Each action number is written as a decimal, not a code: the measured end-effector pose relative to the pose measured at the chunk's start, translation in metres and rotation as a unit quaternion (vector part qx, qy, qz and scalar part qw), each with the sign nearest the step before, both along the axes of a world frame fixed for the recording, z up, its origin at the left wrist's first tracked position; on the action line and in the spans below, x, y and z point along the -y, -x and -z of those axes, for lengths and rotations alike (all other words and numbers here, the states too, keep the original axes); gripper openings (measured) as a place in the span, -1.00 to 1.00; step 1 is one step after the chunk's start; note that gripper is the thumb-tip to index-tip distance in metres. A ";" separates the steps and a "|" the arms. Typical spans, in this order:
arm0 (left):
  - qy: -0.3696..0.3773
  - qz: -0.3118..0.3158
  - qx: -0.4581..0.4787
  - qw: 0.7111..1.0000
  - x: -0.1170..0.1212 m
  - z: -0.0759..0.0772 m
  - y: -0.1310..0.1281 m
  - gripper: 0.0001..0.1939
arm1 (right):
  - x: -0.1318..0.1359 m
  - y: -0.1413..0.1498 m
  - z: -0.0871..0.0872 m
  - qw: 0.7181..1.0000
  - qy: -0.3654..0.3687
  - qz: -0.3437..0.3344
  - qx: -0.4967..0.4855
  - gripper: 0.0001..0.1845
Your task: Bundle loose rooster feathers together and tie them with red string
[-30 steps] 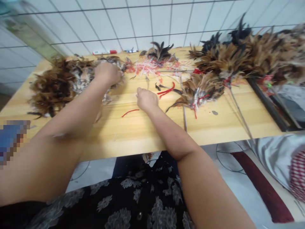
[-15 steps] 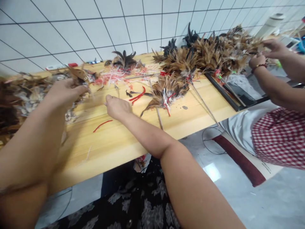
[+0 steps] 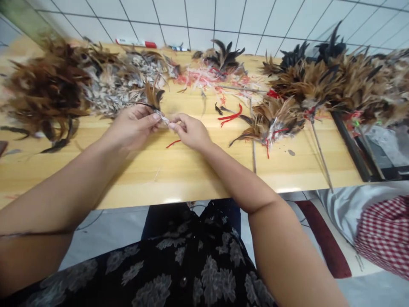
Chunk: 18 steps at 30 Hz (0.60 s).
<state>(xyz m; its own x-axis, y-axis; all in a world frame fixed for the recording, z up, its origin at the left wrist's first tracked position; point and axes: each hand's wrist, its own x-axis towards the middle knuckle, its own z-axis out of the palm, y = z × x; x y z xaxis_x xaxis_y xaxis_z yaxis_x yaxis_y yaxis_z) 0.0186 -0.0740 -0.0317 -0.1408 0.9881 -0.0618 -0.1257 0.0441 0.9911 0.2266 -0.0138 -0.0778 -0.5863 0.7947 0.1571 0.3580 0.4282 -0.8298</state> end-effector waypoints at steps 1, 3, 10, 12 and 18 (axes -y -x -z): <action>0.007 0.004 0.013 1.000 0.001 0.001 0.001 -0.56 | -0.002 0.000 0.004 1.000 0.006 -0.005 -0.021 -0.54; 0.022 0.010 0.034 0.999 0.001 0.003 0.002 -0.55 | -0.005 -0.002 0.010 0.999 0.017 -0.011 -0.050 -0.51; 0.032 0.025 0.079 0.996 0.001 0.007 -0.004 -0.59 | -0.003 0.001 0.015 0.997 0.038 -0.020 -0.058 -0.54; 0.035 0.032 0.072 0.996 0.003 0.005 -0.005 -0.61 | -0.001 0.004 0.014 0.997 0.044 -0.020 -0.058 -0.61; 0.035 0.028 0.022 0.999 0.005 0.005 -0.006 -0.65 | 0.009 0.005 -0.004 0.999 0.027 0.023 -0.012 -0.68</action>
<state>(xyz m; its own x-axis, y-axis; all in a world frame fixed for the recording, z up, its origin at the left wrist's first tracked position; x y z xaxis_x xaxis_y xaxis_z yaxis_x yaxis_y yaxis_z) 0.0250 -0.0791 -0.0367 -0.0816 0.9874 -0.1353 -0.1637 0.1206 0.9791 0.2218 -0.0224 -0.0736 -0.5462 0.8281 0.1264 0.3565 0.3663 -0.8595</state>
